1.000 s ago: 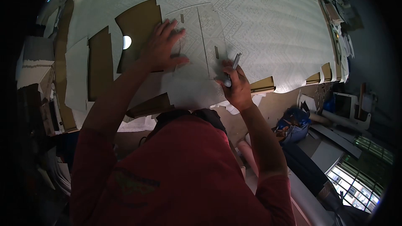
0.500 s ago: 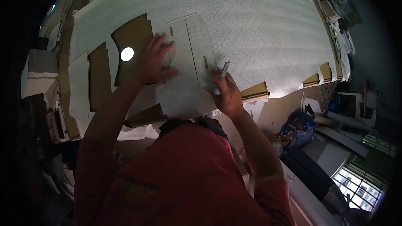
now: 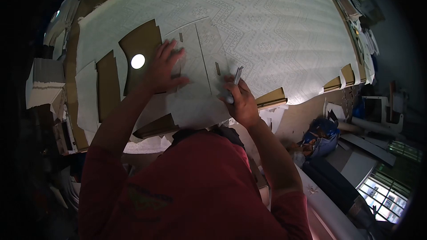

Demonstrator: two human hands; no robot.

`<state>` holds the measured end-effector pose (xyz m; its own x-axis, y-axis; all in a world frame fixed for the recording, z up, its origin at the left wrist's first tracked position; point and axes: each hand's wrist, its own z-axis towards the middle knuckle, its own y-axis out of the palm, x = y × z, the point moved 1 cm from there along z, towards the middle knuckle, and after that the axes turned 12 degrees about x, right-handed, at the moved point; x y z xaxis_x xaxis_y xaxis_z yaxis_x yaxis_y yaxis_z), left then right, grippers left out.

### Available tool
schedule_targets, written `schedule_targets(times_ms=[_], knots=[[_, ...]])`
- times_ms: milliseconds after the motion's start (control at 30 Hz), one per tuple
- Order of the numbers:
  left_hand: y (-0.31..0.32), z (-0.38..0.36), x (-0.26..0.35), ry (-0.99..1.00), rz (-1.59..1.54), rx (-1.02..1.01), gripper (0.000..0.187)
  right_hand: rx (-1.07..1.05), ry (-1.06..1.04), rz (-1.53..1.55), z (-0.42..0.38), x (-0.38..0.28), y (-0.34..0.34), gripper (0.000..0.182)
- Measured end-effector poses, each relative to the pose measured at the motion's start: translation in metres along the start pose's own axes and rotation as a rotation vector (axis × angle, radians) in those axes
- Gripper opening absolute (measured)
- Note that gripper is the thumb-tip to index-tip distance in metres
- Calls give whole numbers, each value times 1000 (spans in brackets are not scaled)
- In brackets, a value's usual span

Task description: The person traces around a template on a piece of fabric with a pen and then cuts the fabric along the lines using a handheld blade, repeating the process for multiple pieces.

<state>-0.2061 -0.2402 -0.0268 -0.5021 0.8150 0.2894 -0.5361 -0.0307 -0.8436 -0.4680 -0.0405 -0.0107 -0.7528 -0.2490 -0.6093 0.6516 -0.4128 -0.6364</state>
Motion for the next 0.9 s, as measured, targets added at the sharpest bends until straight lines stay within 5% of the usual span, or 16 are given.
schedule_targets(times_ms=[467, 733, 900], knots=[[-7, 6, 5, -2, 1, -21, 95, 34, 0, 10, 0, 2, 1, 51], [-9, 55, 29, 30, -12, -300, 53, 14, 2, 1, -1, 3, 0, 51], [-17, 76, 67, -65, 69, -472, 84, -21, -5, -21, 0, 3, -1, 51]])
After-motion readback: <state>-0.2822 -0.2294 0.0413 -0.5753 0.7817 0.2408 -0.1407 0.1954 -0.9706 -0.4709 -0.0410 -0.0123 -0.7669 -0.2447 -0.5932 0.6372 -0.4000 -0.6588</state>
